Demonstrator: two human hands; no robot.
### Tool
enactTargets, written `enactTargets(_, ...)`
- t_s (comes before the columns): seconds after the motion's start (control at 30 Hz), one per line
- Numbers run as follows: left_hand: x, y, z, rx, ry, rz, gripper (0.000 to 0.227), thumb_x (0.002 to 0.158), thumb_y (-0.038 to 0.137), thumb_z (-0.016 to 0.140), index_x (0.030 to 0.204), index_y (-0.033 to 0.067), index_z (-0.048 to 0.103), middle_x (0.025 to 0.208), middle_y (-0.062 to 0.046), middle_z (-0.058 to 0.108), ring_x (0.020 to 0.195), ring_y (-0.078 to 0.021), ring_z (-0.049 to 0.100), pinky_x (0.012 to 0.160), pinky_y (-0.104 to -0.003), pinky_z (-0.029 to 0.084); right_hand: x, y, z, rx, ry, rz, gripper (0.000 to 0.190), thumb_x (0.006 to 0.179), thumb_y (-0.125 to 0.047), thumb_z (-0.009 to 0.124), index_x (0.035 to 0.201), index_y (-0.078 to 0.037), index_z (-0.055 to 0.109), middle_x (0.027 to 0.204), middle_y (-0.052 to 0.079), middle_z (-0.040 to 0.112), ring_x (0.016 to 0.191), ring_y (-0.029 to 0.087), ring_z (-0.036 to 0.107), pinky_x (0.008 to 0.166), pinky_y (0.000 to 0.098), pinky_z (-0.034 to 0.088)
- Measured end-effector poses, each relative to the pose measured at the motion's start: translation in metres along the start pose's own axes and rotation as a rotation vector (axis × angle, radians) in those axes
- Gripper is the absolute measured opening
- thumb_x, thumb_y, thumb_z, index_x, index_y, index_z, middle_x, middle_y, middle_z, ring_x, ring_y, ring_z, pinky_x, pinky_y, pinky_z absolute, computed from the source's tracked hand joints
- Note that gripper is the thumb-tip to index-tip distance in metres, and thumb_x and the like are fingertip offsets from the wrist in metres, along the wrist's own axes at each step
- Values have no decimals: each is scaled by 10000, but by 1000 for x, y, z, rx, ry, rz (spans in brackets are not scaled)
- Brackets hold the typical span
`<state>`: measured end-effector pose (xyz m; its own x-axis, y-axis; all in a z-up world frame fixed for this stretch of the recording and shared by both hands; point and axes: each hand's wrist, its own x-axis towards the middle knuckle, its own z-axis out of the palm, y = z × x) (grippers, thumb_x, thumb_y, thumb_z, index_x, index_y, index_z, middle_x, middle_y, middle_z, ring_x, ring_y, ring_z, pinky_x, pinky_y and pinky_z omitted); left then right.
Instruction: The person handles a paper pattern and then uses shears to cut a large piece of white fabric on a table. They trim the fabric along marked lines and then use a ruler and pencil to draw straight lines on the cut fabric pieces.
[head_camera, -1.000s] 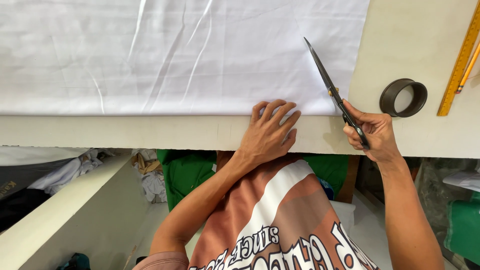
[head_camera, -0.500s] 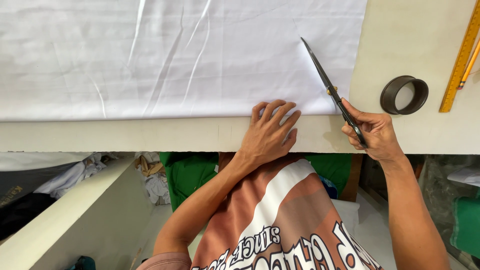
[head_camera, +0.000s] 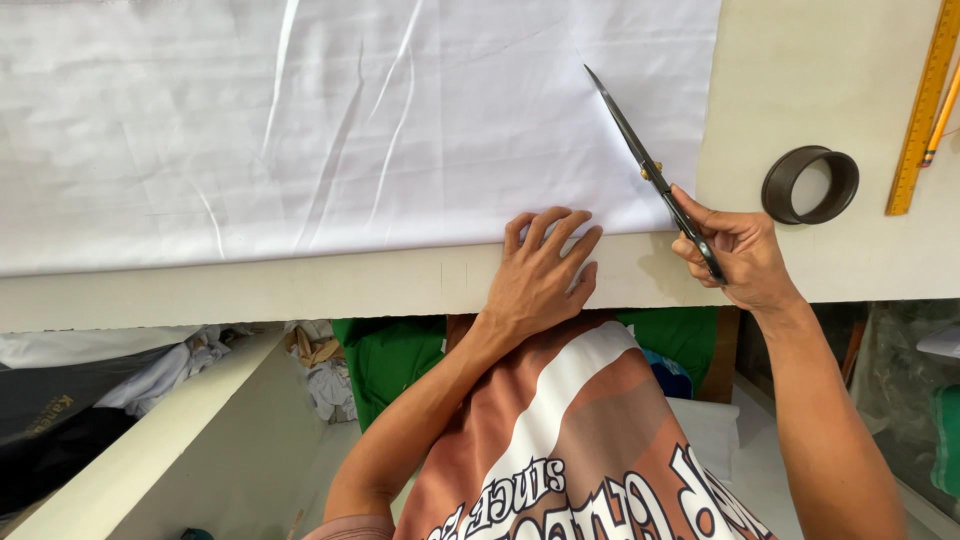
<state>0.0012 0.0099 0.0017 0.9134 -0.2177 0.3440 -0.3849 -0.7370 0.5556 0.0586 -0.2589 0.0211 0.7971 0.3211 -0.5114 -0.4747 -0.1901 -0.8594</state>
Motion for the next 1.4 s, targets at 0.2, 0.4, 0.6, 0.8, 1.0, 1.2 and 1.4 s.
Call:
enactTargets(0.2, -3, -1, 6, 14, 2, 8, 278, 890, 152, 652, 1160, 94, 685, 1283, -72, 633, 1182, -277, 607, 999, -460, 416, 0, 12, 5, -40, -6, -10, 638, 906, -126, 689, 1514, -74, 501, 705, -15, 497, 517, 109, 326, 406, 195, 256)
enactTargets(0.4, -11, -5, 21, -23, -9, -14, 358, 821, 194, 728, 1167, 103, 739, 1249, -94, 624, 1263, -288, 536, 1046, -488, 355, 2, 29, 10, 69, 15, -189, 571, 870, 105, 662, 1427, 54, 546, 626, 83, 540, 398, 39, 522, 291, 187, 322)
enactTargets(0.6, -10, -5, 20, -20, -1, -8, 352, 826, 193, 723, 1166, 101, 735, 1248, -96, 627, 1257, -287, 544, 1045, -491, 355, 9, 28, 16, 168, 40, -164, 554, 859, 74, 688, 1400, 40, 576, 598, 77, 548, 358, 55, 515, 276, 177, 313)
enactTargets(0.8, -11, -5, 21, -22, -11, -18, 357, 835, 199, 715, 1180, 108, 733, 1263, -94, 625, 1269, -284, 538, 1056, -491, 347, 15, 23, 27, 163, 43, -169, 533, 880, 68, 675, 1403, 44, 572, 586, 72, 544, 359, 50, 493, 283, 169, 297)
enactTargets(1.0, -10, -5, 19, -25, -20, -19, 352, 845, 199, 711, 1185, 110, 731, 1264, -91, 627, 1272, -280, 540, 1057, -487, 346, 13, 20, 34, 108, 65, -192, 545, 888, 97, 664, 1420, 42, 563, 630, 71, 546, 394, 42, 522, 295, 187, 291)
enactTargets(1.2, -11, -4, 21, -13, -7, -17, 359, 829, 203, 720, 1176, 113, 734, 1257, -87, 625, 1265, -280, 541, 1054, -483, 343, 11, 23, 37, 85, 86, -194, 557, 884, 102, 677, 1425, 41, 559, 633, 73, 530, 397, 53, 534, 297, 201, 288)
enactTargets(1.4, -9, -5, 21, -14, 3, -19, 355, 828, 199, 722, 1172, 113, 732, 1255, -87, 628, 1258, -277, 545, 1052, -479, 345, 16, 16, 33, 148, 81, -153, 531, 886, 63, 686, 1406, 22, 584, 595, 55, 543, 354, 60, 517, 285, 178, 280)
